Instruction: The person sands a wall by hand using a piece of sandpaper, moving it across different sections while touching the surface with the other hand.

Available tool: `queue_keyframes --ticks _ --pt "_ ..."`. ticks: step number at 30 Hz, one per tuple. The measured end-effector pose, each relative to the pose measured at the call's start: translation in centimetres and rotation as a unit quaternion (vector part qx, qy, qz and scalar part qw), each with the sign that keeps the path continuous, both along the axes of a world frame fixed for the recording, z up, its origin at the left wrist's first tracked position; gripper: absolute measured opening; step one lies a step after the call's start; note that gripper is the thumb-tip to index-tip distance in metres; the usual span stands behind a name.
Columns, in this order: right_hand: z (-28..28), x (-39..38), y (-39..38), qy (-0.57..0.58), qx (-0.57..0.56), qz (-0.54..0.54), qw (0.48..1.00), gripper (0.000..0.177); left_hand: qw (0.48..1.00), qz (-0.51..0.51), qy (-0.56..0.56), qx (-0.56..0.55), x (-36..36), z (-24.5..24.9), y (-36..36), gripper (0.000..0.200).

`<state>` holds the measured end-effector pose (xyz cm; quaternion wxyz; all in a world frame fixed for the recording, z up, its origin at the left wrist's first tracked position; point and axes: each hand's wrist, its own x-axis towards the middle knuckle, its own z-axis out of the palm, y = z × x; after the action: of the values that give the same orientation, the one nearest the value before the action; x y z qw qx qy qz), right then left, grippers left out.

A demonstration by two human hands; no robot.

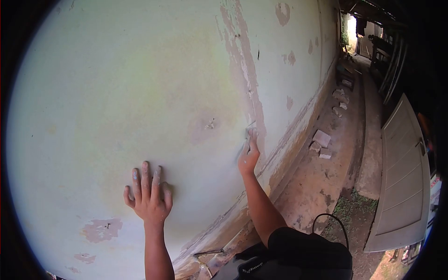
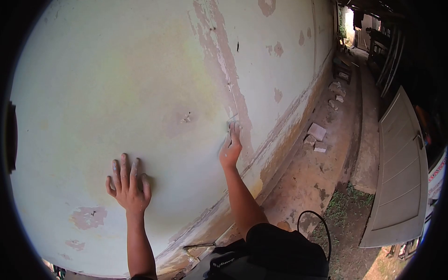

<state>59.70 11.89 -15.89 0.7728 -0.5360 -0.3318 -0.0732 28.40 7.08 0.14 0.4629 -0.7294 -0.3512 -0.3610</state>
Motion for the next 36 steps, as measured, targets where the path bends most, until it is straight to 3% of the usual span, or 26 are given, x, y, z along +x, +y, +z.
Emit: queue_keyframes --ticks 3,5,7,10,12,15,16,18,21,23,24,27,29,31,33,36 --pt "2.8 -2.1 -0.2 0.113 -0.002 -0.008 0.994 0.045 1.0 -0.001 -0.003 -0.008 0.5 0.0 -0.4 0.048" --pt "5.5 -6.5 -1.4 0.05 -0.026 -0.032 0.998 0.044 1.0 -0.005 -0.003 -0.001 0.8 0.0 -0.2 0.046" --pt "6.8 -10.6 -3.1 -0.054 0.014 0.013 0.998 0.042 1.0 0.003 -0.002 0.013 0.6 -0.3 0.1 0.046" --pt "4.0 -12.9 -4.5 -0.199 -0.007 0.052 0.979 0.046 1.0 0.007 -0.001 0.012 0.6 -0.2 -0.1 0.047" --pt "0.7 -9.7 -2.6 -0.215 0.015 -0.003 0.976 0.046 1.0 0.008 -0.007 0.017 0.5 -0.1 0.1 0.045" --pt "-0.3 -3.6 -1.1 -0.057 -0.035 -0.087 0.994 0.042 1.0 0.002 -0.019 0.011 0.9 -0.6 0.1 0.044" --pt "-0.1 -1.9 -0.7 -0.059 -0.04 -0.088 0.994 0.042 1.0 0.01 -0.022 0.014 0.8 -0.5 0.2 0.044" --pt "0.4 0.0 -0.3 0.059 0.017 -0.029 0.998 0.04 0.999 0.015 -0.027 0.012 0.7 -0.8 0.1 0.044" --pt "3.8 -5.9 -1.5 0.04 0.018 -0.015 0.999 0.04 0.999 0.007 -0.035 0.015 1.1 -1.1 0.3 0.043" --pt "4.9 -11.2 -3.4 -0.081 0.006 0.017 0.997 0.039 0.999 0.003 -0.043 0.013 1.0 -1.5 0.3 0.042" --pt "4.2 -12.1 -3.9 -0.079 0.01 0.015 0.997 0.039 0.999 0.001 -0.041 0.017 1.0 -1.5 0.3 0.042" --pt "2.5 -11.9 -3.2 -0.245 0.019 0.004 0.969 0.04 0.999 -0.006 -0.045 0.001 0.9 -1.3 0.1 0.041" --pt "1.3 -8.5 -1.7 -0.237 0.031 -0.058 0.969 0.04 0.999 -0.007 -0.043 0.007 1.2 -1.2 0.1 0.041" --pt "-0.1 -4.4 -0.5 -0.109 -0.013 -0.12 0.987 0.044 0.999 -0.004 -0.041 0.011 1.0 -1.1 0.1 0.041" --pt "-0.7 -0.7 -0.4 0.052 0.027 -0.041 0.997 0.041 0.999 -0.011 -0.044 0.005 0.9 -1.2 0.0 0.042" --pt "0.5 -3.1 -1.0 0.084 0.006 -0.015 0.996 0.04 0.999 -0.011 -0.052 0.01 1.2 -1.2 0.1 0.041"
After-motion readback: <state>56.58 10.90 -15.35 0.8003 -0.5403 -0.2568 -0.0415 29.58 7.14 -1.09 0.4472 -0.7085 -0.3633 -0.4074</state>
